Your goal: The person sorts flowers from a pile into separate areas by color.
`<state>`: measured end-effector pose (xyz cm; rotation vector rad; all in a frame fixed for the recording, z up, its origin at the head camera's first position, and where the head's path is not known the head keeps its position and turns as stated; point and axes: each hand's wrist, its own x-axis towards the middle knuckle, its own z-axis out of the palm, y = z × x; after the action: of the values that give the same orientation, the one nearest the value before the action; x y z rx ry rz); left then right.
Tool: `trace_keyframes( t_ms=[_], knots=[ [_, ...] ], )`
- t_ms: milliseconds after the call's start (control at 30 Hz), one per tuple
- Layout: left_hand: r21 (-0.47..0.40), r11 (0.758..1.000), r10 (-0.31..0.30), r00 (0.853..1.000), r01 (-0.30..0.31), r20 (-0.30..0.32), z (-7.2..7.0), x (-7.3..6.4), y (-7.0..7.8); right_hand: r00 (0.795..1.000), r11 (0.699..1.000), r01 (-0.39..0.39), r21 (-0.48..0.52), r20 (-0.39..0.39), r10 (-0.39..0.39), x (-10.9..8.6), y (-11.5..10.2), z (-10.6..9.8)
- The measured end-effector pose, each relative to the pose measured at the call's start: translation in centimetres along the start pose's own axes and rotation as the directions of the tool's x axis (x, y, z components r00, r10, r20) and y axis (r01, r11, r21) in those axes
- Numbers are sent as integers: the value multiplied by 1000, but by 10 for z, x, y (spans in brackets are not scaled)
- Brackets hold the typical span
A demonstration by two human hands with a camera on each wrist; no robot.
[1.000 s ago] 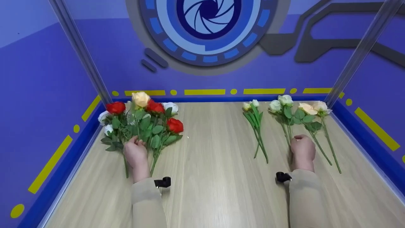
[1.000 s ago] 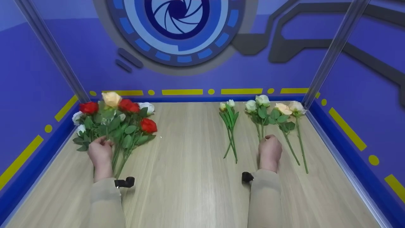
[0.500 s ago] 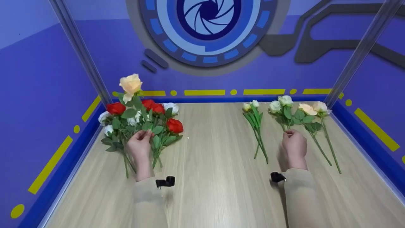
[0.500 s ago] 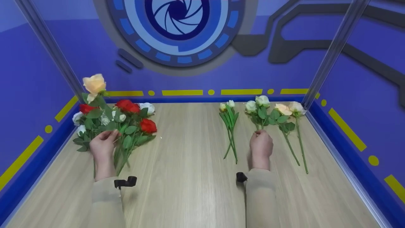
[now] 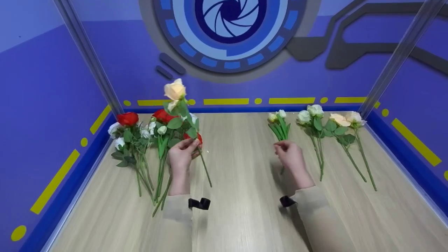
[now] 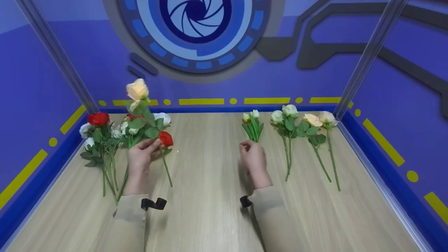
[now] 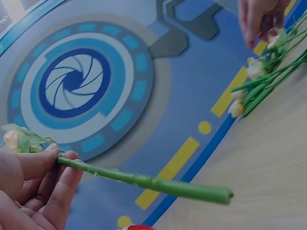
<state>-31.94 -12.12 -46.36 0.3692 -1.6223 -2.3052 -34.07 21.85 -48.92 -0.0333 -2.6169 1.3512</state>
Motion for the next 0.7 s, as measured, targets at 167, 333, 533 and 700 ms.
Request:
trace_keyframes(
  t_ms=[167, 333, 533, 700],
  knots=[
    [-39, 999, -16, 997, 19, 70, 17, -9, -10, 980, 980, 48, 193, 180, -83, -20, -26, 40],
    [-4, 1000, -7, 993, 8, 118, 33, -18, -19, 928, 950, 81, 303, 325, -183, -44, -44, 72],
    [7, 1000, 4, 990, -6, 141, 46, -25, -30, 915, 940, 97, 327, 342, -214, -64, -57, 89],
    [-1, 1000, 16, 994, -16, 110, 52, -30, -35, 920, 939, 152, 307, 304, -248, -71, -61, 93]
  ],
)
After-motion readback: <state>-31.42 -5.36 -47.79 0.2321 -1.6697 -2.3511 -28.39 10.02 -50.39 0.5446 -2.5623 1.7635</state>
